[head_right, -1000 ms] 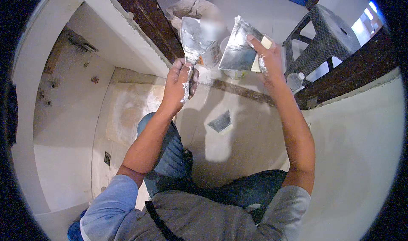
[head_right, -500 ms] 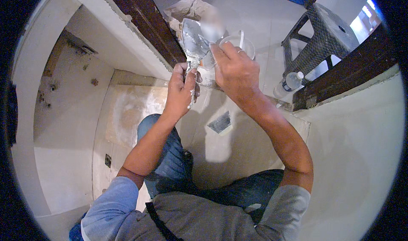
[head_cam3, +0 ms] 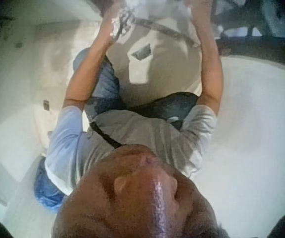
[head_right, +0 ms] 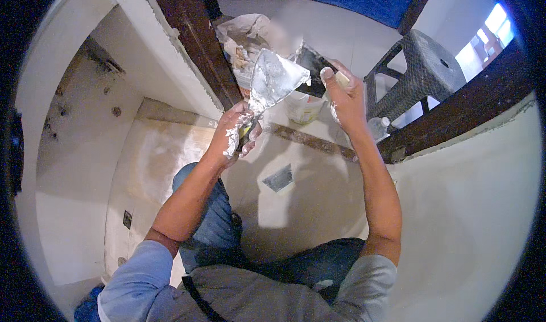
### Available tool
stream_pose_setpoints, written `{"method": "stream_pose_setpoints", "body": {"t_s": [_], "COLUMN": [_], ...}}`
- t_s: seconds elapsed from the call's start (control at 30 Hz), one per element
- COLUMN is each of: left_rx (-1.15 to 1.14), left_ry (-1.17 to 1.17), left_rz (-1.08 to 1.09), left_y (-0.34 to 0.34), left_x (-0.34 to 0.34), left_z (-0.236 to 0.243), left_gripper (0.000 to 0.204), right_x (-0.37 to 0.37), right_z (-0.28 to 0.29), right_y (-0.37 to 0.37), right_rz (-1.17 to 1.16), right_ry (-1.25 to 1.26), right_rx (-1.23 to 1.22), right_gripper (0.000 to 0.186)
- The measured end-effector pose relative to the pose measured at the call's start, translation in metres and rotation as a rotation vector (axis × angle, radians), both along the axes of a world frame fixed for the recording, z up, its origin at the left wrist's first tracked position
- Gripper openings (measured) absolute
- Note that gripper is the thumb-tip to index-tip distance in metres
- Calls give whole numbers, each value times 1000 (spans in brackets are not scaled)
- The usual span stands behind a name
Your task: The person scrapes and mixes joint compound between two putty knives, spreads the compound across a wooden board using a putty knife, and applies joint compound along the floor.
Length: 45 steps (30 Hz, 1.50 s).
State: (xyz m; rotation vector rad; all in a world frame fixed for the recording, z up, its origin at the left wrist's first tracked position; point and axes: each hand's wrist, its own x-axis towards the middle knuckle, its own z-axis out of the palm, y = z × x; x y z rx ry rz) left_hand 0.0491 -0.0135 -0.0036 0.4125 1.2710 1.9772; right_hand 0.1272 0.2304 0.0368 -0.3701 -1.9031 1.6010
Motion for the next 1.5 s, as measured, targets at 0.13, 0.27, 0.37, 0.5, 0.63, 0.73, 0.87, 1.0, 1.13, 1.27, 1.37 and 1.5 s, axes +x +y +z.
{"method": "stream_pose_setpoints", "body": {"t_s": [0.13, 0.27, 0.37, 0.5, 0.63, 0.73, 0.87, 1.0, 1.13, 1.27, 1.37, 1.5], "left_rx": [72, 65, 48, -110, -134, -211, -288, -242, -305, -336, -326, -472], "left_ry": [-1, -11, 110, 328, 387, 531, 460, 668, 806, 685, 728, 829], "left_rz": [4, 15, 166, 314, 334, 359, 280, 288, 283, 285, 276, 82], "left_y": [-2, -8, -3, 4, 3, 2, -4, 0, -2, -5, -3, 1], "left_x": [-3, -9, -2, 8, 13, 13, 20, 26, 28, 21, 22, 40], "left_z": [-1, 7, 9, 4, 2, 0, 14, 6, 10, 12, 9, 18], "left_gripper": [21, 14, 14, 14, 10, 14, 19, 7, 8, 19, 19, 21], "right_x": [3, 6, 11, 14, 8, 4, 1, 1, 2, 5, 8, 6], "right_z": [3, 7, 19, 24, 25, 20, 11, 8, 11, 4, 4, 18], "right_y": [12, 18, 9, -25, -59, -58, -57, -52, -42, -43, -43, -32], "right_rz": [167, 102, -86, -152, -149, -187, -216, -238, -248, -189, -171, -197], "right_ry": [59, -128, -14, 147, 46, 102, 123, 151, 194, 198, 191, 187], "right_rx": [304, 510, 707, 1110, 1371, 1490, 1541, 1573, 1543, 1568, 1529, 1484], "right_gripper": [42, 32, 25, 29, 39, 39, 41, 44, 48, 46, 48, 48]}}
